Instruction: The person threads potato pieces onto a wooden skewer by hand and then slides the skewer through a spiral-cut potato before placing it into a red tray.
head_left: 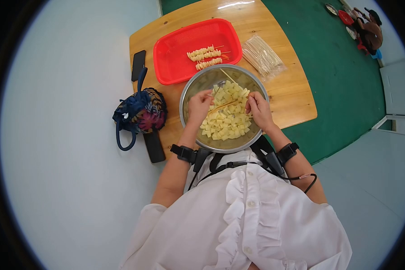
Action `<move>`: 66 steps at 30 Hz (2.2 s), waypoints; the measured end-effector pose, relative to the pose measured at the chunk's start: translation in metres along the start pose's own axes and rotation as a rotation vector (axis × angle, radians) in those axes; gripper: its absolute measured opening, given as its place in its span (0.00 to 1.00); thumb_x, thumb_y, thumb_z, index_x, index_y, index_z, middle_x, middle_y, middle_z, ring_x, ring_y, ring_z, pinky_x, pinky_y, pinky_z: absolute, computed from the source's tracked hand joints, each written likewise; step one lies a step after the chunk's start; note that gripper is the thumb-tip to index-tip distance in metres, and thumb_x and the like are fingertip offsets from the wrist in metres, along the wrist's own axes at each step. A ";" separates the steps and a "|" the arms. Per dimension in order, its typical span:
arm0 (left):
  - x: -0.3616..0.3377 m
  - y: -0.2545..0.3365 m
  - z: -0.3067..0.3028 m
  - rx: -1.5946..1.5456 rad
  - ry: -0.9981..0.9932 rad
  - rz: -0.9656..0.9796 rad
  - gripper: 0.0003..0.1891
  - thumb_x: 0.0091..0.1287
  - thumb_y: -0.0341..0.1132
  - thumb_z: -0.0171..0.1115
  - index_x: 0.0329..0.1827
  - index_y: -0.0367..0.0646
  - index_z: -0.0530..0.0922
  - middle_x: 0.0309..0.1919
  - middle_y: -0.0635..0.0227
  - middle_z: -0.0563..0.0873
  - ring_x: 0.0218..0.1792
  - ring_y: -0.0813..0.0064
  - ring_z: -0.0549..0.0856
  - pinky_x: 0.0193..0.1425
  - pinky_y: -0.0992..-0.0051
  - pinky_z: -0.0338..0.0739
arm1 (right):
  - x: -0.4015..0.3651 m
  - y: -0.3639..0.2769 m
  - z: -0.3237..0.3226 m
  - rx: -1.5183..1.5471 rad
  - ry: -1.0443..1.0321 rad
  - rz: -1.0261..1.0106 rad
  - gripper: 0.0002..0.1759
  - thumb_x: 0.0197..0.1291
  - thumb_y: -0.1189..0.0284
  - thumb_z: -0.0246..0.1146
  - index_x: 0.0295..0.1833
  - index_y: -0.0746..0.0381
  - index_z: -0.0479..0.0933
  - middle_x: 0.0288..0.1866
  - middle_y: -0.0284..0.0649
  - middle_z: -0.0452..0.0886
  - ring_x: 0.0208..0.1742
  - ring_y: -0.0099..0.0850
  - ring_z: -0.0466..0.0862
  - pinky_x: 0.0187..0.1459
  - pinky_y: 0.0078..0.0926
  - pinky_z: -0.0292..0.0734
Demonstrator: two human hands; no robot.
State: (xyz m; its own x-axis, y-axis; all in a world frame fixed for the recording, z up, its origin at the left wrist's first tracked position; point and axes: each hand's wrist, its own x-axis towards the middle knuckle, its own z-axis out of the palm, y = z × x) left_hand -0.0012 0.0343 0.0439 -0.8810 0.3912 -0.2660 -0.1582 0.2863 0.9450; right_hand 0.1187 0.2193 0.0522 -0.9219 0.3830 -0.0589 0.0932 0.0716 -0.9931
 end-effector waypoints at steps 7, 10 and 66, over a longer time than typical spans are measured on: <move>-0.015 -0.004 0.028 0.838 -0.562 0.196 0.12 0.50 0.29 0.62 0.38 0.40 0.82 0.31 0.56 0.83 0.35 0.61 0.82 0.40 0.69 0.75 | -0.001 -0.001 -0.001 -0.066 -0.052 -0.004 0.09 0.64 0.70 0.50 0.35 0.64 0.70 0.19 0.36 0.74 0.19 0.24 0.76 0.24 0.21 0.70; -0.019 0.003 0.046 0.901 -0.625 0.231 0.11 0.49 0.31 0.62 0.36 0.40 0.82 0.31 0.56 0.83 0.35 0.60 0.82 0.39 0.68 0.75 | -0.001 -0.004 -0.001 -0.091 -0.047 0.012 0.09 0.63 0.70 0.51 0.34 0.64 0.70 0.18 0.36 0.74 0.19 0.24 0.76 0.24 0.22 0.70; 0.003 -0.021 0.004 0.007 0.271 -0.042 0.08 0.54 0.22 0.58 0.37 0.31 0.76 0.27 0.60 0.83 0.27 0.75 0.85 0.30 0.81 0.78 | -0.006 -0.008 0.003 -0.543 -0.076 -0.222 0.06 0.53 0.70 0.59 0.29 0.61 0.75 0.20 0.44 0.77 0.23 0.43 0.78 0.25 0.36 0.72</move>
State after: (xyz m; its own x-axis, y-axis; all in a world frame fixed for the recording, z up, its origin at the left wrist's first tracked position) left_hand 0.0012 0.0332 0.0220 -0.9611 0.1302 -0.2437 -0.1952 0.3041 0.9324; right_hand 0.1223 0.2141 0.0601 -0.9637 0.2395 0.1176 0.0557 0.6117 -0.7891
